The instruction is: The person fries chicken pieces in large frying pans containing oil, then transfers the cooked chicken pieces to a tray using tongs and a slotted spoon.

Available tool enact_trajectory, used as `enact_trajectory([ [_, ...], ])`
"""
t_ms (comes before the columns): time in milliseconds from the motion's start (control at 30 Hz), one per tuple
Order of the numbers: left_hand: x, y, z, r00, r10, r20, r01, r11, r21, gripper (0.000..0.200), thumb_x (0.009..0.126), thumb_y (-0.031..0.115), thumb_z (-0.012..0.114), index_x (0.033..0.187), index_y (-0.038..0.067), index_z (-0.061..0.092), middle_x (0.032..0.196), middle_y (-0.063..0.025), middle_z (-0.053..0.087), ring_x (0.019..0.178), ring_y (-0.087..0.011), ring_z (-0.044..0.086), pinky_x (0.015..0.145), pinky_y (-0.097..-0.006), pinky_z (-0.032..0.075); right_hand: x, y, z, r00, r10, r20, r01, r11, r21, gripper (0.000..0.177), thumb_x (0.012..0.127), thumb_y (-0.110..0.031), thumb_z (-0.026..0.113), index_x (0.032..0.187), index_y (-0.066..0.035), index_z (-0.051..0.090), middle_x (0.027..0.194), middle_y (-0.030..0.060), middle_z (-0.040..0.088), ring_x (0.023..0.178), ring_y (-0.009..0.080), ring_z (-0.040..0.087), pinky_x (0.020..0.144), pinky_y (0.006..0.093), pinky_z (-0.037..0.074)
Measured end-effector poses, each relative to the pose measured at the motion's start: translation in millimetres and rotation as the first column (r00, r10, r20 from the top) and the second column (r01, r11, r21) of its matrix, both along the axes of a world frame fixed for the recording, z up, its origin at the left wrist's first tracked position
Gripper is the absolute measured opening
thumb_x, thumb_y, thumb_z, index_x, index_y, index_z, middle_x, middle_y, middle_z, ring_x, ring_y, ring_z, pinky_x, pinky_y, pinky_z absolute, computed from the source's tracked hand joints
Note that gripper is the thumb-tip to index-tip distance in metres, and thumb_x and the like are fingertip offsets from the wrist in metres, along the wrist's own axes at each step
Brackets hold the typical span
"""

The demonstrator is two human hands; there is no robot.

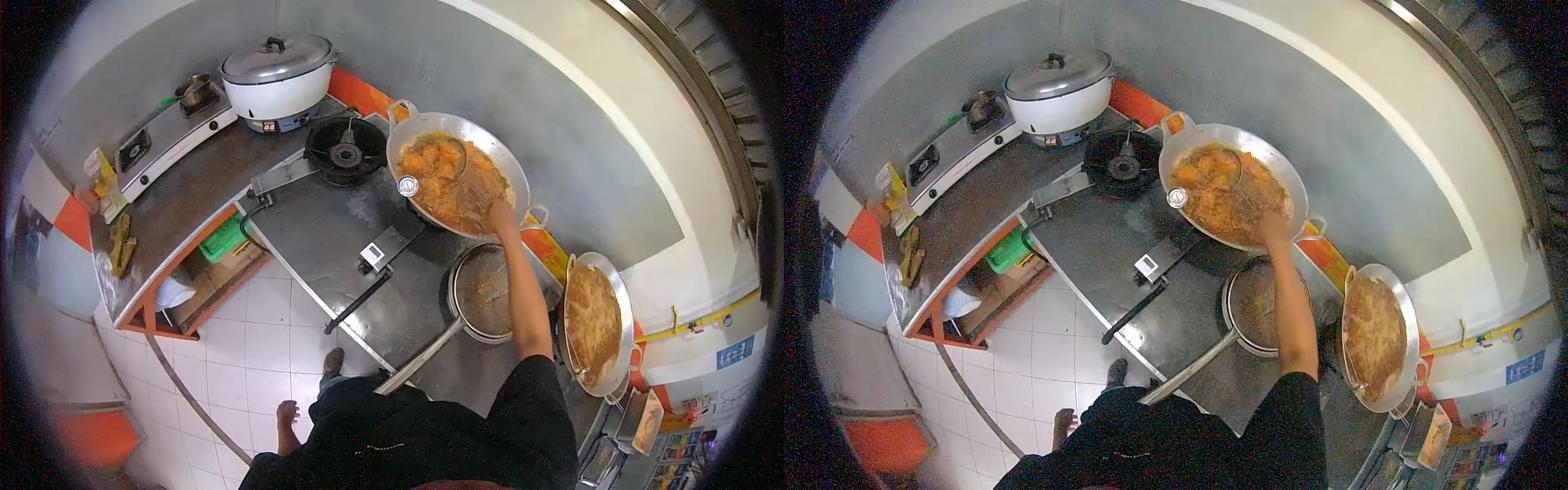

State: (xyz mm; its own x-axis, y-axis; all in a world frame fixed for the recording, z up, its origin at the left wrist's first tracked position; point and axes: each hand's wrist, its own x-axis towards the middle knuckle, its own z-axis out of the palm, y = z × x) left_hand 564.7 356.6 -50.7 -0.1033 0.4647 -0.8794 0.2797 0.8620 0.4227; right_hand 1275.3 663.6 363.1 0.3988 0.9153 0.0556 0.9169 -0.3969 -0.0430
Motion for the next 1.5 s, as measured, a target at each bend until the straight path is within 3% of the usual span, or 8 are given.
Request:
enact_trajectory([
  [267, 0, 21, -6, 0.932, 0.101, 0.348, -0.136, 0.988, 0.079, 0.029, 0.084, 0.028, 0.047, 0.102, 0.008, 0.058, 0.083, -0.0081, 0.064, 0.058, -0.0187, 0.061, 0.043, -0.0313, 0.047, -19, -29, 21, 0.937, 0.009, 0.348, -0.018, 1.000, 0.024, 0.021, 0.077, -0.009, 0.053, 0.095, -0.004, 0.061, 0.082, 0.0193, 0.064, 0.075, 0.0346, 0.064, 0.065, 0.0447, 0.051],
  [633, 12, 49, 20, 0.999, -0.051, 0.005, 0.047, 0.963, 0.267, 0.029, 0.081, 0.028, 0.050, 0.101, 0.008, 0.060, 0.077, -0.0093, 0.065, 0.055, -0.0176, 0.059, 0.048, -0.0328, 0.049, 99, -79, 44, 0.916, -0.194, 0.351, 0.174, 0.981, 0.087, 0.026, 0.085, -0.019, 0.047, 0.106, -0.006, 0.057, 0.104, 0.0159, 0.061, 0.094, 0.0314, 0.059, 0.077, 0.0411, 0.048],
  [767, -4, 47, 0, 0.985, -0.073, -0.155, 0.113, 0.958, 0.265, 0.031, 0.080, 0.032, 0.050, 0.093, 0.008, 0.065, 0.067, -0.0114, 0.063, 0.058, -0.0196, 0.061, 0.052, -0.0335, 0.050, 156, -76, 9, 0.875, -0.071, 0.478, -0.004, 0.988, 0.155, 0.018, 0.081, -0.020, 0.055, 0.093, -0.007, 0.060, 0.084, 0.0144, 0.061, 0.076, 0.0319, 0.060, 0.065, 0.0416, 0.048],
  [833, -10, 43, -16, 0.963, -0.005, -0.270, 0.108, 0.924, 0.367, 0.032, 0.079, 0.033, 0.051, 0.093, 0.008, 0.066, 0.069, -0.0136, 0.065, 0.062, -0.0234, 0.063, 0.060, -0.0351, 0.052, 127, -66, 29, 0.898, -0.177, 0.403, 0.277, 0.939, -0.205, 0.024, 0.078, -0.021, 0.056, 0.095, -0.004, 0.062, 0.096, 0.0179, 0.064, 0.088, 0.0341, 0.062, 0.069, 0.0416, 0.051],
  [1000, -4, 34, 26, 0.950, 0.059, -0.306, 0.026, 0.963, 0.267, 0.032, 0.078, 0.034, 0.054, 0.093, 0.008, 0.066, 0.073, -0.0158, 0.066, 0.064, -0.0249, 0.064, 0.063, -0.0356, 0.052, 142, -72, -18, 0.962, 0.097, 0.256, -0.056, 0.985, -0.165, 0.022, 0.079, -0.027, 0.053, 0.082, -0.006, 0.059, 0.077, 0.0136, 0.059, 0.069, 0.0282, 0.057, 0.056, 0.0401, 0.045],
  [1233, 3, -9, -1, 0.985, 0.139, -0.107, -0.114, 0.971, 0.210, 0.030, 0.081, 0.031, 0.051, 0.098, 0.010, 0.064, 0.075, -0.0092, 0.066, 0.059, -0.0183, 0.062, 0.046, -0.0330, 0.049, 128, -45, 37, 0.811, -0.259, -0.524, -0.009, 0.891, -0.455, 0.037, 0.083, -0.037, 0.049, 0.057, -0.011, 0.049, 0.048, 0.0056, 0.044, 0.041, 0.0172, 0.039, 0.038, 0.0331, 0.030],
  [1367, 3, -26, -9, 0.984, 0.149, 0.098, -0.148, 0.989, -0.018, 0.035, 0.086, 0.038, 0.047, 0.108, 0.013, 0.056, 0.084, -0.0056, 0.063, 0.064, -0.0161, 0.058, 0.045, -0.0339, 0.045, 28, -23, 31, 0.761, -0.252, -0.598, -0.068, 0.885, -0.460, 0.038, 0.082, -0.037, 0.047, 0.052, -0.014, 0.045, 0.042, 0.0014, 0.039, 0.033, 0.0134, 0.031, 0.033, 0.0309, 0.023],
  [1500, 5, -7, 4, 0.999, -0.026, 0.019, 0.024, 0.997, 0.077, 0.034, 0.083, 0.031, 0.049, 0.106, 0.009, 0.058, 0.083, -0.0077, 0.065, 0.061, -0.0167, 0.060, 0.046, -0.0323, 0.048, -15, 4, 17, 0.712, -0.295, -0.637, 0.033, 0.920, -0.389, 0.026, 0.079, -0.021, 0.045, 0.055, -0.015, 0.037, 0.044, -0.0026, 0.032, 0.033, 0.0093, 0.027, 0.032, 0.0270, 0.016],
])
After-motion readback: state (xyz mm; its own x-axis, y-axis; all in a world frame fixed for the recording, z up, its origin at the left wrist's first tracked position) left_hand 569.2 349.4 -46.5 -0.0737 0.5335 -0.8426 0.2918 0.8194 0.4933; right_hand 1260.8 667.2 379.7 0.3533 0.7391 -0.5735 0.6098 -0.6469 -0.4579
